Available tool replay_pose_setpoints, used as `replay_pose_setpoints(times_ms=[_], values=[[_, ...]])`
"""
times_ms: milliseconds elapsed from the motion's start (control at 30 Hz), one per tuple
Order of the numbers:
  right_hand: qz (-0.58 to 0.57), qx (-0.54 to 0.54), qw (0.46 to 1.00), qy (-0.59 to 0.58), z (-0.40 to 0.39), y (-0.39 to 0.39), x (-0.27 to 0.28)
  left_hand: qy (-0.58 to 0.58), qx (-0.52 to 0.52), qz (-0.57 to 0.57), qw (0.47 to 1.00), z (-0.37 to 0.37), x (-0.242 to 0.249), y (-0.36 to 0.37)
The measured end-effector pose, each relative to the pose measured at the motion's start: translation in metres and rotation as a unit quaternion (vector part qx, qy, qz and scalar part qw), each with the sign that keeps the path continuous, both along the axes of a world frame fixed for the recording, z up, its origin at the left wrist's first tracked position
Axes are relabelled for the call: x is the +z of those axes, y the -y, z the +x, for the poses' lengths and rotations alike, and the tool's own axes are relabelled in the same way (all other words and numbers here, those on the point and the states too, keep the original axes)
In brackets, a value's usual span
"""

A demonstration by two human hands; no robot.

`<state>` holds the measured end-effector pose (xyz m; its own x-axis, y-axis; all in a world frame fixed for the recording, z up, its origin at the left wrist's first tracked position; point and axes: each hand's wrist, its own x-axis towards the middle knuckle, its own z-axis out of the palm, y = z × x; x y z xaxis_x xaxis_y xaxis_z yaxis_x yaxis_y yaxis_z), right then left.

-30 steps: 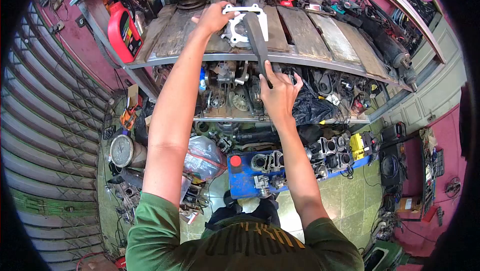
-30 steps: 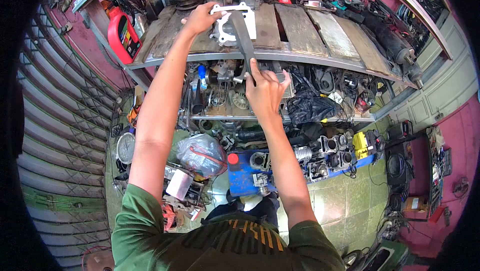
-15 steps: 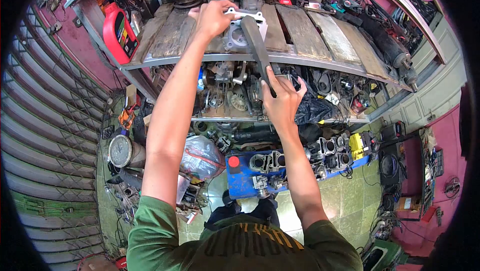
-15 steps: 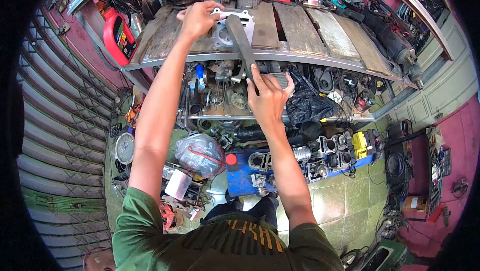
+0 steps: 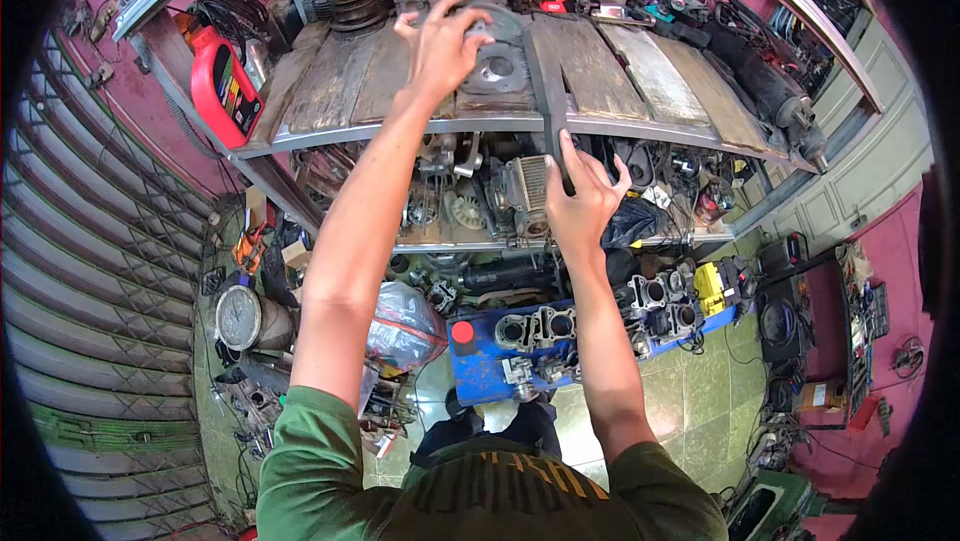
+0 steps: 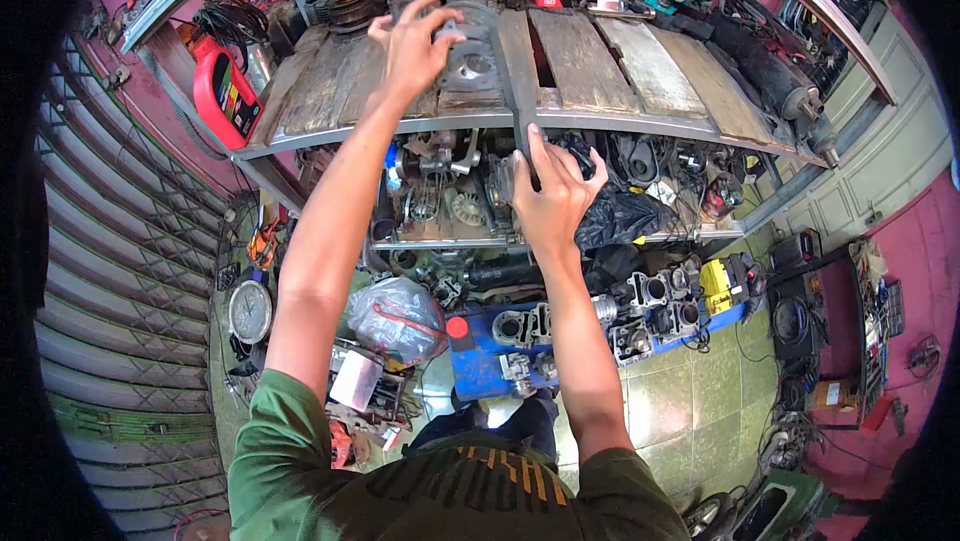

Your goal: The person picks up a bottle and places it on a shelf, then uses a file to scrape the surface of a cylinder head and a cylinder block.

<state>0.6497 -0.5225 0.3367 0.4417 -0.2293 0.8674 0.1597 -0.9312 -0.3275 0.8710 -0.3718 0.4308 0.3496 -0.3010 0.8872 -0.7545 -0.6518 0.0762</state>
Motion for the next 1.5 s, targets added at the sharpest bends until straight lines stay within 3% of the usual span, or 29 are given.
replay_pose_setpoints(times_ms=[433, 633, 733, 800, 900, 1000, 1133, 1367, 1500], values=[[-0.006, -0.015, 1.000, 0.019, 0.026, -0.017, 0.049, 0.011, -0.045, -0.047, 0.998, -0.025, -0.030, -0.018], [-0.019, -0.028, 0.998, -0.051, 0.001, -0.029, 0.052, 0.002, -0.012, -0.058, 0.998, -0.053, -0.036, -0.025], [-0.026, -0.015, 0.999, -0.040, -0.005, -0.032, 0.036, -0.050, -0.027, -0.083, 0.995, -0.054, -0.037, -0.029], [-0.024, -0.014, 0.999, -0.036, -0.008, -0.033, 0.029, -0.163, -0.015, -0.088, 0.983, -0.060, -0.035, -0.033], [-0.021, -0.010, 0.999, -0.030, -0.011, -0.034, 0.024, -0.194, -0.027, -0.087, 0.977, -0.066, -0.032, -0.038], [-0.020, -0.004, 0.999, -0.034, -0.017, -0.036, 0.019, -0.121, 0.008, -0.045, 0.992, -0.066, -0.040, -0.040], [-0.006, 0.012, 1.000, -0.027, -0.020, -0.042, 0.019, -0.151, 0.033, -0.005, 0.988, -0.075, -0.040, -0.050], [-0.031, 0.016, 0.999, -0.014, 0.000, -0.051, 0.030, -0.086, -0.010, -0.044, 0.995, -0.065, -0.050, -0.048], [-0.034, 0.029, 0.997, -0.058, -0.021, -0.046, 0.021, -0.155, -0.044, -0.056, 0.985, -0.052, -0.046, -0.050]])
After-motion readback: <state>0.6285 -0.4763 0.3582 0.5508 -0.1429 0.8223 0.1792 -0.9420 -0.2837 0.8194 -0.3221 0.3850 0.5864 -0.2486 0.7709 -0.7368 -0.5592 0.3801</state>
